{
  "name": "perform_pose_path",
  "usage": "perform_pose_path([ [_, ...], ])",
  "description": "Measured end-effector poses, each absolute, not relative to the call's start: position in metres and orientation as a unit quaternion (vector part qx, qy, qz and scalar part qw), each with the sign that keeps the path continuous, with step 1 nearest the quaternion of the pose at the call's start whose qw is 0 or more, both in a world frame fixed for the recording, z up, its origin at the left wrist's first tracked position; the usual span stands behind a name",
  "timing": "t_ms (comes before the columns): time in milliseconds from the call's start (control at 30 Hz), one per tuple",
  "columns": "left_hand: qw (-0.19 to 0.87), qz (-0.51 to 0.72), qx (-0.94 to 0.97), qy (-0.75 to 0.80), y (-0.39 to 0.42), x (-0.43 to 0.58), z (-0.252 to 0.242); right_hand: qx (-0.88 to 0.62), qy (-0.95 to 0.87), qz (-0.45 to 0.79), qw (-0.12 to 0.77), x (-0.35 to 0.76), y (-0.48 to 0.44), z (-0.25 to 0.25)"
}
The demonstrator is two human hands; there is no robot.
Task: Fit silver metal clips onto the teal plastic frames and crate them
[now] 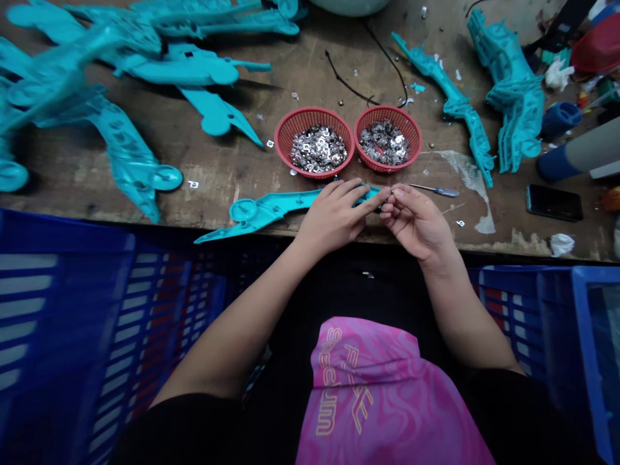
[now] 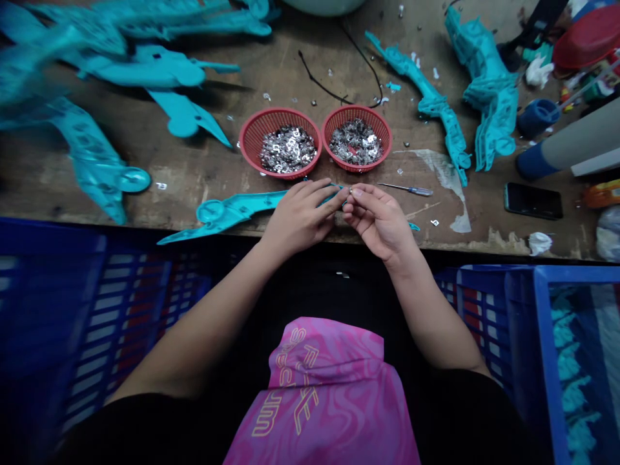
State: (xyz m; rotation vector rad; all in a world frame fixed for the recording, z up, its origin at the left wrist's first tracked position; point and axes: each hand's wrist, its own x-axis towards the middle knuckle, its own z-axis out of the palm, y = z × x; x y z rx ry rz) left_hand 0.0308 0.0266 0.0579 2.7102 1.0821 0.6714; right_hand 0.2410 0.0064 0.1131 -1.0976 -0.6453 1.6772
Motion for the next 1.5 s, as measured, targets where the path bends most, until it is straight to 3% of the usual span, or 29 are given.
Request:
perform_pose_path([
  [167,0.074,0.238,0.893,0.375,0.025,0.033,0.056,-0.541,-0.445,0.425,0.574,0.237,0.0,0.106],
  [300,0.058,0.228,0.901,0.365,0.025,0.032,0.056,-0.581,-0.557,0.274,0.526,0.237,-0.003,0.104],
  [533,0.073,0.225,0.898,0.371,0.025,0.031,0.061,-0.538,-0.558,0.36,0.519,0.251,0.005,0.111],
  [633,0.093,0.232,0.893,0.375,0.025,0.032,0.06,-0.54,-0.59,0.329,0.502,0.268,0.017,0.116],
  [867,0.085,0.254,0.892,0.365,0.027,0.03,0.055,-0.413,-0.831,0.277,0.25,0.285,0.061,0.119],
  [1000,0.088,0.251,0.892,0.366,0.028,0.03,0.056,-0.375,-0.873,0.264,0.168,0.281,0.076,0.118],
  [1500,0.09,0.256,0.892,0.362,0.028,0.031,0.056,-0.358,-0.882,0.276,0.132,0.279,0.09,0.116],
])
